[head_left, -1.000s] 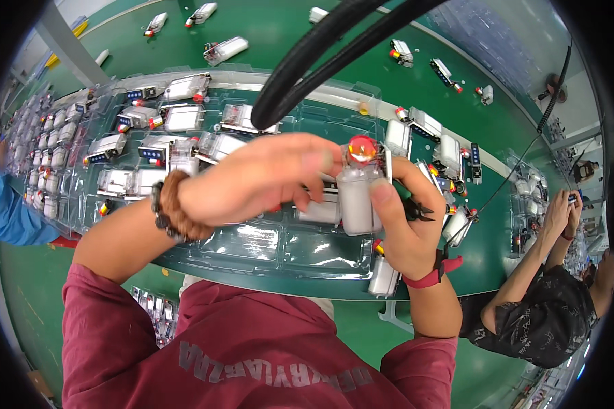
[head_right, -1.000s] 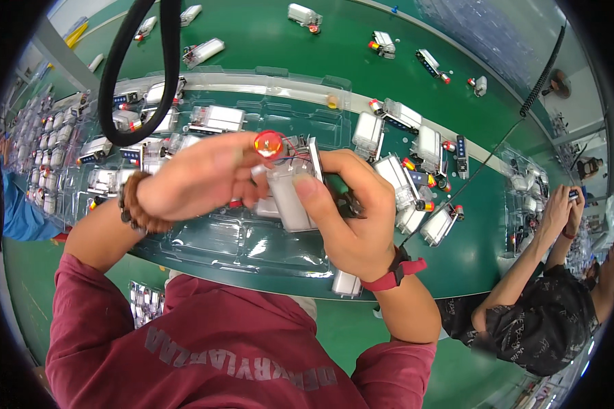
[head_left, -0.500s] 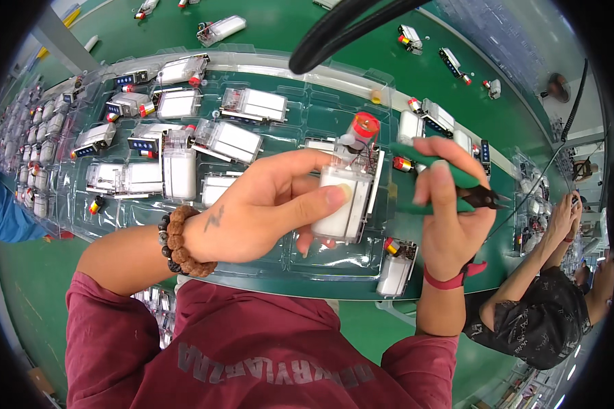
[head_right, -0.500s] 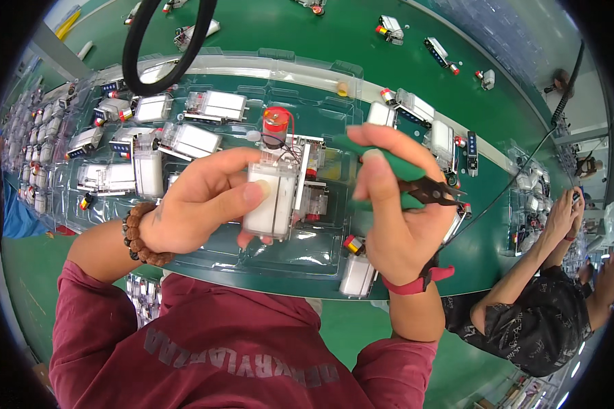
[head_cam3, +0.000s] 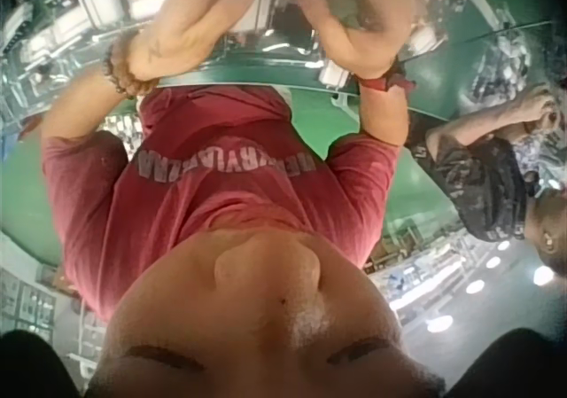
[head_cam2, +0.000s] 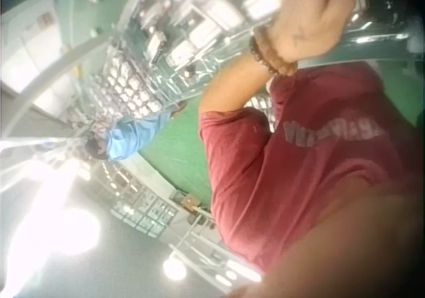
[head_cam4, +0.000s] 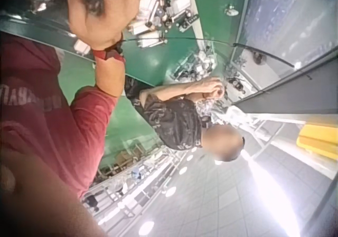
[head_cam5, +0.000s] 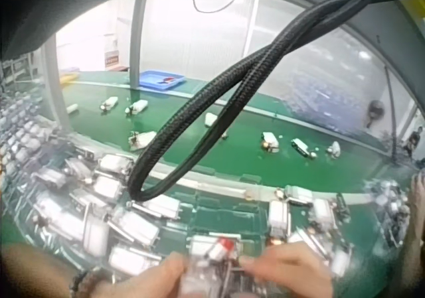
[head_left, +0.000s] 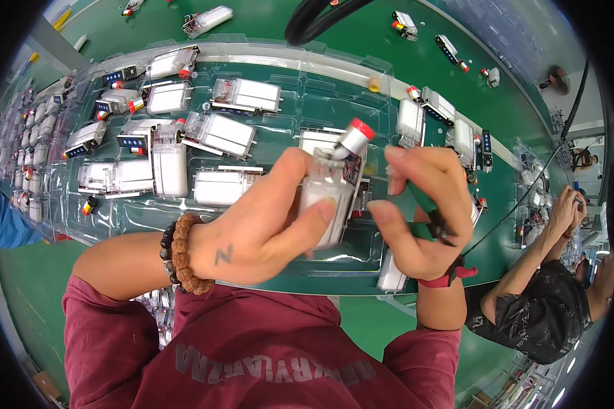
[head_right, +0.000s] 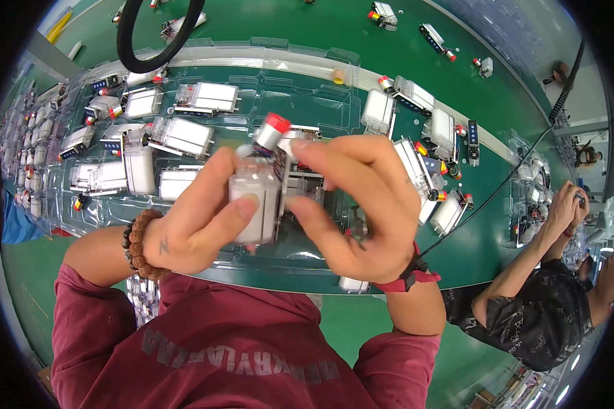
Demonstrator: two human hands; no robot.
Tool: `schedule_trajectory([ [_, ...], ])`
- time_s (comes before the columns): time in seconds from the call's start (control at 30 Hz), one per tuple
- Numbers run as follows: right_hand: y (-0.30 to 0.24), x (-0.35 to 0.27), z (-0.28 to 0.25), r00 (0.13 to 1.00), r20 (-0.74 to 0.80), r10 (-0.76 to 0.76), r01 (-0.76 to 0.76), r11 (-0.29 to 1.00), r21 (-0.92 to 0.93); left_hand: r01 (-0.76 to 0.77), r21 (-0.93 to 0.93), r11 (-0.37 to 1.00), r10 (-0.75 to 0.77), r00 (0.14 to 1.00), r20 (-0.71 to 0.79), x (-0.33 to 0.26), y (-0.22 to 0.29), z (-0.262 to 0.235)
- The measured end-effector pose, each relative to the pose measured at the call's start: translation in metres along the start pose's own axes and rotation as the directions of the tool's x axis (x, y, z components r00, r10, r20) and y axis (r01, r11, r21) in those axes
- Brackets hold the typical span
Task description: The person uses a green-handled tool to work on small white electronic modules on a green workbench. They repeatedly pick up a module, apply the tool to its interior, and place it back down, while another worker is visible in the background.
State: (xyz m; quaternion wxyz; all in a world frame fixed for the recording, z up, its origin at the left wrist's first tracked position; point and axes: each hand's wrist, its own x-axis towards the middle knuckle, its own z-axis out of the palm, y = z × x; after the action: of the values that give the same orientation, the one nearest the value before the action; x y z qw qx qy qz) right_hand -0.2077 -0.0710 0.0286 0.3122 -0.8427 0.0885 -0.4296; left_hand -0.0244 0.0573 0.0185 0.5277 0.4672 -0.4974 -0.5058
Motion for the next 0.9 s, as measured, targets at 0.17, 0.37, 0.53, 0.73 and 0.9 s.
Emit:
schedule_trajectory([
  [0.17, -0.005, -0.001, 0.006, 0.999, 0.037, 0.015, -0.012, 0.998, -0.063, -0.088, 0.261, 0.961, 0.052, 0.989, 0.141, -0.002, -0.003, -0.006],
  [0.37, 0.001, -0.003, 0.009, 0.996, -0.035, 0.078, -0.075, 0.993, 0.096, -0.133, 0.233, 0.963, 0.099, 0.984, 0.150, -0.002, -0.005, -0.005],
  [0.53, -0.002, -0.005, 0.009, 0.991, -0.032, 0.129, -0.122, 0.976, 0.181, -0.059, 0.155, 0.986, 0.038, 0.990, 0.134, -0.002, -0.003, -0.006],
  [0.73, -0.007, -0.003, 0.013, 0.996, 0.056, -0.064, 0.059, 0.995, 0.086, -0.109, 0.265, 0.958, 0.089, 0.992, 0.087, -0.001, -0.003, -0.004],
  [0.9, -0.004, -0.005, 0.013, 0.995, 0.004, -0.099, 0.098, 0.992, 0.080, -0.367, 0.457, 0.810, 0.330, 0.930, 0.162, -0.001, -0.015, -0.004],
])
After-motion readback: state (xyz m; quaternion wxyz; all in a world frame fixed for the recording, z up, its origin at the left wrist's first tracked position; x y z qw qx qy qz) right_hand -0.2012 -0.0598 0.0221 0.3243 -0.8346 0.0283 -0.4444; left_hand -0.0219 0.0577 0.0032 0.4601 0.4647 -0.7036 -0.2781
